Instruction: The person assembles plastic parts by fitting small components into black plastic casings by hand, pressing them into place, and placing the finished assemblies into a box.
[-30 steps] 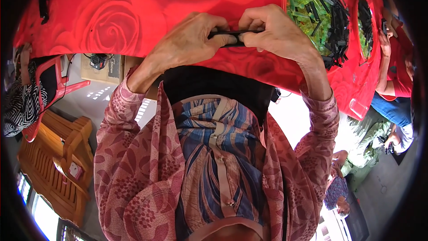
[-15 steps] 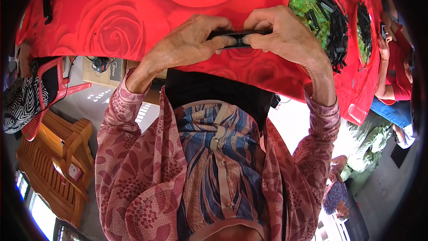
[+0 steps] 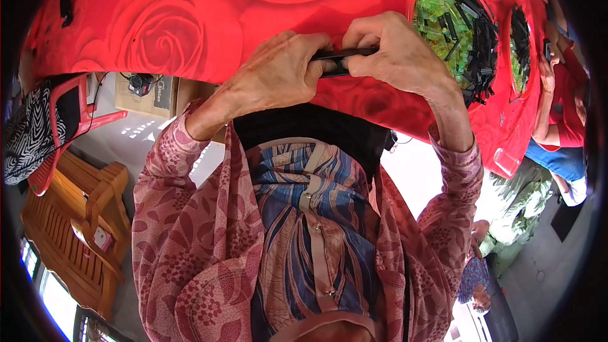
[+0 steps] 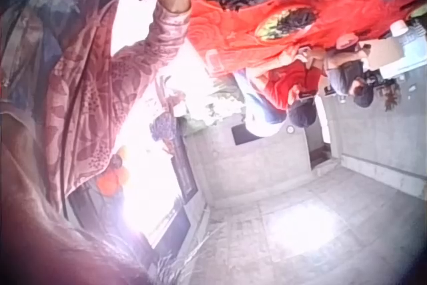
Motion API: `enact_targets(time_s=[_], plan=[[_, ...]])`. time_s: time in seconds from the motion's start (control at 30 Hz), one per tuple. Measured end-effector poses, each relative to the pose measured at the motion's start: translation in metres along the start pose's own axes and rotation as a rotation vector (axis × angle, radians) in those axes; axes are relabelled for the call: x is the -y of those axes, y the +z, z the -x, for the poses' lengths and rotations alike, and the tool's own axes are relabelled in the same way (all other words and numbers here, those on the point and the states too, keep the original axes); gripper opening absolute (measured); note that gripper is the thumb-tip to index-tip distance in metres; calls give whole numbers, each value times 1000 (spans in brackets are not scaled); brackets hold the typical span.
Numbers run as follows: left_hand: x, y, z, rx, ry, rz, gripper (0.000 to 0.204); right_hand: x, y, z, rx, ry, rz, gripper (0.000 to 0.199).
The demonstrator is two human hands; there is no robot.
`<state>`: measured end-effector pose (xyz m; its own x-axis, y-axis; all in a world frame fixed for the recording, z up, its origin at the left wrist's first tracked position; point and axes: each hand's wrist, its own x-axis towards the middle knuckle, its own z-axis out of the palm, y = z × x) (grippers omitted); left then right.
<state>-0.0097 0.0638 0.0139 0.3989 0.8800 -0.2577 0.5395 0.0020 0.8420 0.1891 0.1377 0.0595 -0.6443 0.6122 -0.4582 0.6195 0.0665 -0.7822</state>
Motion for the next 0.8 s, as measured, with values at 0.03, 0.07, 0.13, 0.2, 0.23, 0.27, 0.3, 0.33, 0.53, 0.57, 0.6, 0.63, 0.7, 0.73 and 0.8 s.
enact_targets(time_s=[0.03,0.07,0.13,0.2,0.23,0.27,0.3,0.33,0.53,0.57,0.6,0.63,0.7,0.73,0.8], plan=[[-2,0,-1,0,1,-1,22,-3,0,0,-1,-1,0,21],[-5,0,-2,-2,6,-13,21,-6,-2,1,-1,5,6,20],[-12,-5,-5,-1,18,-34,21,-10,-7,3,-12,6,10,20],[-22,-9,-4,-30,36,-112,19,-10,-12,6,-143,-209,12,21],[-22,-9,-4,-32,34,-118,19,-6,-16,10,-212,-305,21,21],[-22,-8,-5,-71,31,2,19,2,-20,15,-213,-312,19,21],[-23,-6,-7,-103,37,123,19,12,-26,22,-389,-310,-35,22],[-24,-5,-8,-102,46,118,19,18,-30,25,-563,-309,-89,22],[-31,15,-20,-306,44,571,25,-16,1,18,-1094,-344,-481,23],[-34,18,-23,-361,57,657,26,-17,14,18,-1044,-358,-499,21],[-37,22,-28,-404,75,749,27,-13,27,19,-1034,-322,-561,21],[-36,25,-32,-476,99,803,24,-9,40,18,-996,-272,-601,23],[-39,27,-37,-535,91,838,24,-3,60,18,-941,-255,-627,26],[-41,27,-39,-588,80,879,23,-4,65,18,-924,-289,-614,27],[-42,27,-42,-606,74,887,22,-10,70,17,-900,-313,-565,30]])
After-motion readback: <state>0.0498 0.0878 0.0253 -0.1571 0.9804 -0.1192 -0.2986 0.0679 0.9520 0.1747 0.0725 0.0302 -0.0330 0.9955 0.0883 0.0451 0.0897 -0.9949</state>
